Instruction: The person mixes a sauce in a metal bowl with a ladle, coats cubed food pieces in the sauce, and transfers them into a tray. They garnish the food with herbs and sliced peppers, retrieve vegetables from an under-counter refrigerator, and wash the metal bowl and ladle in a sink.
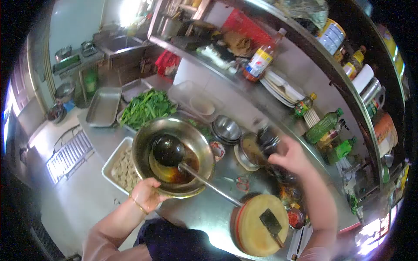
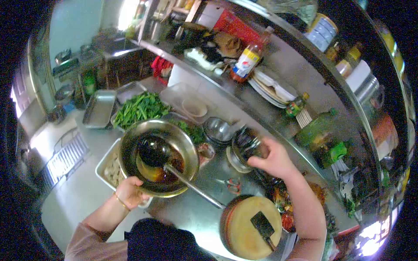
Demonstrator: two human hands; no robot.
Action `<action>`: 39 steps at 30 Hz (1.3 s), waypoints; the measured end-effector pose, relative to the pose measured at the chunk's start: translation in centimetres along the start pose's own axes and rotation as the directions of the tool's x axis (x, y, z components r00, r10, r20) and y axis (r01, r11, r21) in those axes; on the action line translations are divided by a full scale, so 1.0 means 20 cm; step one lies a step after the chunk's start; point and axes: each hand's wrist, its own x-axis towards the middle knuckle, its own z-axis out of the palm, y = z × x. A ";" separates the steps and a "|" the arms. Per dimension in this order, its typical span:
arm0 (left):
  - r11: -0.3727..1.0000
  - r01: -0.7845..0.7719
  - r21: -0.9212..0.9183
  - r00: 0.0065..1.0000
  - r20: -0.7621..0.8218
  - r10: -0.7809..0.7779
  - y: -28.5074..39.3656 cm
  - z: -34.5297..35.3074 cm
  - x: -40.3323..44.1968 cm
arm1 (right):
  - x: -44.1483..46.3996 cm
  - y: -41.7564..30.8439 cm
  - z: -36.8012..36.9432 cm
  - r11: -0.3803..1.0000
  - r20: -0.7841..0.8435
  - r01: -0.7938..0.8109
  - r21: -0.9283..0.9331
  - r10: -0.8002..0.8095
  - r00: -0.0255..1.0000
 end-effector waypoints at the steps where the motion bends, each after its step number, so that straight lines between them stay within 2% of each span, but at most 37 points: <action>1: 1.000 -0.001 -0.021 1.000 0.014 0.001 0.00 -0.01 0.00 | 0.02 0.06 -0.04 0.978 -0.058 -0.051 0.203 0.064 0.996; 2: 0.999 0.001 -0.040 1.000 0.025 0.000 0.00 -0.01 0.00 | 0.08 0.12 -0.11 0.953 -0.162 -0.094 0.289 0.145 0.976; 3: 0.999 0.001 -0.050 1.000 0.028 0.000 -0.01 -0.02 -0.01 | 0.14 0.14 -0.17 0.860 -0.308 0.049 0.507 0.127 0.943; 4: 0.998 0.001 -0.061 1.000 0.030 0.000 -0.01 -0.02 -0.02 | 0.22 0.18 -0.24 0.759 -0.365 0.119 0.640 0.165 0.916; 5: 0.997 0.001 -0.074 1.000 0.030 0.001 -0.02 -0.03 -0.04 | 0.29 0.20 -0.31 0.732 -0.466 0.147 0.665 0.253 0.848; 7: 0.998 -0.012 -0.064 1.000 0.028 0.014 -0.06 -0.07 -0.08 | 0.43 0.23 -0.36 0.647 -0.525 0.223 0.729 0.319 0.789; 9: 0.994 -0.039 -0.098 0.999 0.023 0.042 -0.11 -0.12 -0.15 | 0.57 0.33 -0.33 0.661 -0.578 0.207 0.721 0.409 0.706; 11: 0.992 -0.061 -0.110 0.996 0.054 0.067 -0.15 -0.18 -0.21 | 0.69 0.45 -0.24 0.761 -0.653 0.180 0.623 0.379 0.656; 12: 0.989 -0.098 -0.111 0.994 0.035 0.103 -0.19 -0.16 -0.27 | 0.76 0.61 -0.23 0.839 -0.705 0.106 0.534 0.372 0.604; 14: 0.978 -0.187 -0.087 0.980 -0.091 0.180 -0.27 -0.11 -0.40 | 0.83 0.73 -0.18 0.949 -0.801 -0.020 0.313 0.276 0.531; 15: 0.976 -0.216 -0.037 0.969 -0.135 0.209 -0.35 -0.22 -0.44 | 0.77 0.66 -0.15 0.982 -0.837 -0.056 0.179 0.182 0.517; 16: 0.977 -0.189 -0.094 0.974 -0.144 0.175 -0.40 -0.25 -0.50 | 0.73 0.63 -0.09 0.997 -0.907 0.066 0.044 0.012 0.422; 17: 0.964 -0.218 -0.152 0.959 -0.215 0.183 -0.45 -0.24 -0.56 | 0.70 0.58 -0.03 0.976 -0.948 0.195 -0.093 -0.147 0.283; 19: 0.914 -0.328 -0.238 0.903 -0.364 0.229 -0.62 -0.23 -0.66 | 0.39 0.23 0.15 0.908 -0.862 0.416 -0.045 -0.246 0.444; 20: 0.899 -0.386 -0.207 0.874 -0.395 0.284 -0.70 -0.22 -0.72 | 0.25 0.14 0.29 0.854 -0.643 0.518 0.055 -0.367 0.672; 21: 0.898 -0.405 -0.171 0.837 -0.465 0.289 -0.80 -0.23 -0.77 | 0.08 0.08 0.41 0.799 -0.354 0.576 0.172 -0.496 0.793; 22: 0.860 -0.455 -0.229 0.806 -0.515 0.290 -0.89 -0.21 -0.81 | -0.10 -0.04 0.50 0.788 -0.024 0.567 0.242 -0.579 0.815; 23: 0.819 -0.507 -0.268 0.771 -0.566 0.292 -0.97 -0.16 -0.86 | -0.29 -0.16 0.56 0.781 0.296 0.549 0.299 -0.623 0.725; 25: 0.783 -0.584 -0.215 0.701 -0.620 0.353 -1.15 -0.13 -1.01 | -0.61 -0.31 0.70 0.782 0.573 0.507 0.363 -0.616 0.540; 27: 0.711 -0.641 -0.289 0.639 -0.714 0.286 -1.32 -0.08 -1.15 | -0.79 -0.35 0.87 0.799 0.753 0.394 0.455 -0.581 0.310; 28: 0.690 -0.668 -0.279 0.598 -0.753 0.275 -1.44 -0.12 -1.20 | -0.82 -0.31 1.01 0.747 0.757 0.376 0.548 -0.634 0.157; 31: 0.559 -0.782 -0.276 0.508 -0.802 0.314 -1.74 -0.18 -1.37 | -0.99 -0.39 1.20 0.675 0.746 0.403 0.618 -0.666 -0.027; 33: 0.447 -0.853 -0.268 0.442 -0.827 0.348 -1.94 -0.21 -1.52 | -1.22 -0.52 1.19 0.484 0.687 0.659 0.576 -0.723 -0.069; 34: 0.392 -0.882 -0.263 0.406 -0.845 0.347 -2.03 -0.21 -1.60 | -1.36 -0.60 1.15 0.290 0.505 0.697 0.656 -0.855 -0.119; 37: 0.236 -0.942 -0.240 0.316 -0.874 0.370 -2.32 -0.23 -1.86 | -1.71 -0.76 1.12 0.103 0.277 0.710 0.697 -0.952 -0.134; 38: 0.179 -0.956 -0.232 0.283 -0.892 0.353 -2.40 -0.21 -1.98 | -1.80 -0.80 1.14 0.168 0.498 0.838 0.520 -0.856 -0.138; 39: 0.121 -0.968 -0.222 0.250 -0.909 0.332 -2.49 -0.20 -2.11 | -1.94 -0.85 1.17 0.093 0.421 0.834 0.543 -0.890 -0.175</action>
